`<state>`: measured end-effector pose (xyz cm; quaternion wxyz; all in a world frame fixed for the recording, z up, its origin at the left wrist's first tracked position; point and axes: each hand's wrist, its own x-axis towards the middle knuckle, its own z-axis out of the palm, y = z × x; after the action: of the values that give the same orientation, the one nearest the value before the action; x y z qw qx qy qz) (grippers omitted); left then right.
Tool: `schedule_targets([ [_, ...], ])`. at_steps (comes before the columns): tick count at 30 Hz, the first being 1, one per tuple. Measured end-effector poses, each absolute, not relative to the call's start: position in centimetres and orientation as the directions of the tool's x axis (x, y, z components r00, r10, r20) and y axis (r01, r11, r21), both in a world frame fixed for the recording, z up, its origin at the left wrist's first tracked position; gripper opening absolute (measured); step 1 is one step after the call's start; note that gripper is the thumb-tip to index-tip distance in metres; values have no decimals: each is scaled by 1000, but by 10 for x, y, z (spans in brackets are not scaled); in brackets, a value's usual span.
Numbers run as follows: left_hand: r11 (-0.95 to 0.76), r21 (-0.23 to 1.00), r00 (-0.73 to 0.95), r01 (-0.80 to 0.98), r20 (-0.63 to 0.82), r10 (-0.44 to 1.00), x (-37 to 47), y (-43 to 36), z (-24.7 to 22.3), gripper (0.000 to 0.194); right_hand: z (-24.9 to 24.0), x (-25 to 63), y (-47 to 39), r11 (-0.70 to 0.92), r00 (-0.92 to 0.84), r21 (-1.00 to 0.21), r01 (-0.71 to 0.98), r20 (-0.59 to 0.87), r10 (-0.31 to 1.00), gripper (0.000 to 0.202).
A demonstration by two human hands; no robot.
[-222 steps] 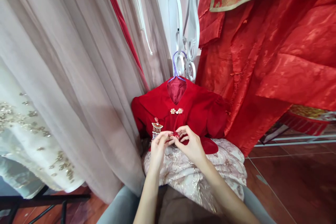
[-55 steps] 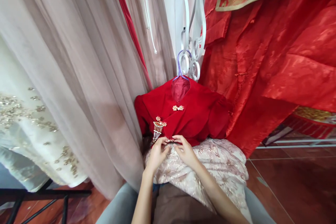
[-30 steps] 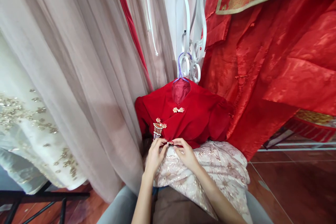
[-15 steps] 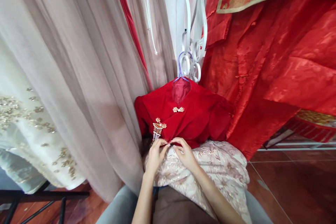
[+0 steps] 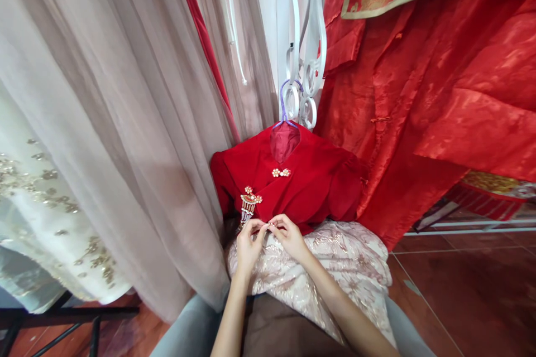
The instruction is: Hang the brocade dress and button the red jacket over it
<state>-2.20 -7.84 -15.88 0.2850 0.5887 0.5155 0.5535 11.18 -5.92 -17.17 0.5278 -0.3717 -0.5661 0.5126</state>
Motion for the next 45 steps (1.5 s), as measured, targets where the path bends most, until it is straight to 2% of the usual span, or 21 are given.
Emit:
schedule_targets([
  [3,-276,951,-225,139,302,927,-22,-74,-151,24,-164,117,-66,197,-171,-970,-143,220,961,23],
  [5,-271,963,-343,-3,253,905,-22,-66,-141,27,-157,122,-70,182,-237,-974,-137,211,948,22],
  [7,-235,954,-405,-184,145,903,-21,-58,-130,32,-152,127,-74,160,-321,-980,-120,191,928,21],
  [11,-117,856,-302,-503,-47,952,-16,-44,-107,38,-145,132,-77,144,-362,-983,-115,177,915,21],
  [14,-118,803,-295,-584,-74,953,-12,-41,-96,33,-144,130,-78,149,-352,-982,-114,180,918,22],
  [17,-112,806,-318,-581,-98,943,-11,-39,-91,27,-144,129,-79,156,-352,-982,-107,184,918,23],
  [21,-120,880,-383,-459,-75,921,-12,-33,-92,24,-142,130,-80,159,-359,-982,-100,184,915,22],
  [28,-120,965,-441,-233,5,898,-11,-32,-98,37,-141,130,-81,168,-348,-981,-98,192,918,25],
  [30,-186,980,-554,-67,118,824,-10,-37,-97,36,-142,131,-80,167,-354,-981,-98,191,916,24],
  [32,-296,935,-597,196,353,720,-8,-41,-91,28,-142,131,-80,163,-358,-982,-98,188,915,23],
  [34,-395,788,-422,473,596,684,-4,-41,-78,17,-142,131,-81,162,-356,-982,-99,187,916,23],
  [36,-483,580,-124,655,714,689,-1,-35,-60,17,-141,131,-81,165,-353,-981,-102,190,916,24],
  [38,-551,378,118,744,738,665,1,-24,-41,21,-140,130,-81,168,-350,-980,-104,194,916,25],
  [40,-614,230,300,755,711,636,2,-10,-26,23,-139,130,-81,168,-345,-981,-99,192,919,26],
  [42,-667,158,424,728,661,619,1,2,-15,24,-137,131,-81,167,-343,-982,-91,189,920,26],
  [45,-726,134,526,675,602,601,-4,12,-3,21,-132,133,-82,168,-353,-982,-85,187,917,25],
])
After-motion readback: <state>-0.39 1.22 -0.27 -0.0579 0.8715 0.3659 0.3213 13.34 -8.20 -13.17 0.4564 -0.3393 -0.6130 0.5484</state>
